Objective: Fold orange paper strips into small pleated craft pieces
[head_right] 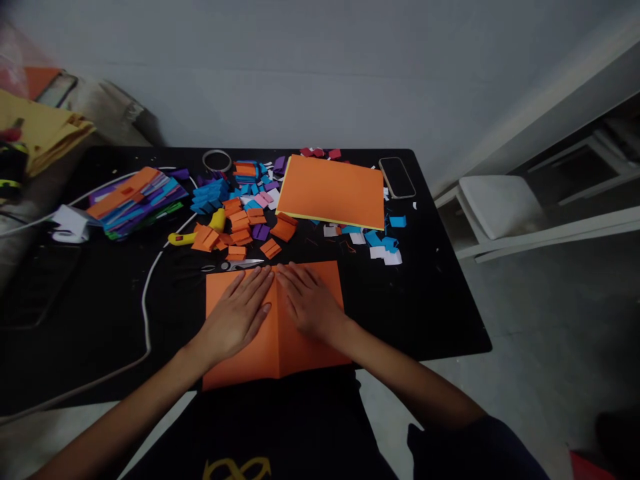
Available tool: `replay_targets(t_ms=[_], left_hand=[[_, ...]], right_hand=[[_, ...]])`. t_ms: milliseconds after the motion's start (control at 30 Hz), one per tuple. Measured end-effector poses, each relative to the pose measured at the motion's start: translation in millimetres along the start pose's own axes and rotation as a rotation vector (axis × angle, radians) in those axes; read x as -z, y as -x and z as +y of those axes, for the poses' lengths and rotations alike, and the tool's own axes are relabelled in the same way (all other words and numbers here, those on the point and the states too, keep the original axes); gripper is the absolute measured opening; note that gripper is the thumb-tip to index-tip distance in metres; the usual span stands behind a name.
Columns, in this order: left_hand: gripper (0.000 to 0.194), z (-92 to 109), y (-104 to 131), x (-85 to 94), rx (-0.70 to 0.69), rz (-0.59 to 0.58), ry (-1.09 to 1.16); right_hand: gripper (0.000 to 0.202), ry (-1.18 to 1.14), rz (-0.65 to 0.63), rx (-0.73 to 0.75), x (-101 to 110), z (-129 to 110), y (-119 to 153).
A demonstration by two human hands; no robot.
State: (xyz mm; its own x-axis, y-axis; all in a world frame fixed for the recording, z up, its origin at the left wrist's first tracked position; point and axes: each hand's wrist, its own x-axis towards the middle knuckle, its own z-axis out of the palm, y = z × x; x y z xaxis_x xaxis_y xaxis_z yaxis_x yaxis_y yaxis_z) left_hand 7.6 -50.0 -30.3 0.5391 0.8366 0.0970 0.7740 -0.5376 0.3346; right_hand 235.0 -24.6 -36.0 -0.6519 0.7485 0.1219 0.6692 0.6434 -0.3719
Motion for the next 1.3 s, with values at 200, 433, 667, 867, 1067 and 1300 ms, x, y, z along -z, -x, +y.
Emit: replay_targets(t_ms=[200,433,667,867,1067,1300], left_hand=[[0.06,1.2,0.5,-0.9,0.02,0.008,0.025],[0.06,2.6,0.8,-2.8,0.045,0.023,0.05],[0.059,2.8,0.4,-3.4,0.043,0.028,0.044],[0.06,1.3,2.5,-3.3,0.031,0.026,0.004],[0.061,0.3,4.3,-3.0,0.024,0.017,-0.061],[0.061,-0.9,5.1,-4.1,0.012,0.031,-0.101]], right_hand=[[0.064,-0.021,0.011,-0.026,-0.7,-2.5,-0.1],[0.063,-0.029,0.017,-0.044,-0.9,-4.3,0.2],[0.064,-0.019,0.015,-0.036,-0.9,-3.7,0.8],[0.064,-0.013,0.024,-0.03,-1.4,-2.6,1.0],[0.059,0.015,0.028,-0.031,-1.7,-1.8,1.4],[0.06,0.012,0.024,-0.027,-1.0,-1.1,1.9]])
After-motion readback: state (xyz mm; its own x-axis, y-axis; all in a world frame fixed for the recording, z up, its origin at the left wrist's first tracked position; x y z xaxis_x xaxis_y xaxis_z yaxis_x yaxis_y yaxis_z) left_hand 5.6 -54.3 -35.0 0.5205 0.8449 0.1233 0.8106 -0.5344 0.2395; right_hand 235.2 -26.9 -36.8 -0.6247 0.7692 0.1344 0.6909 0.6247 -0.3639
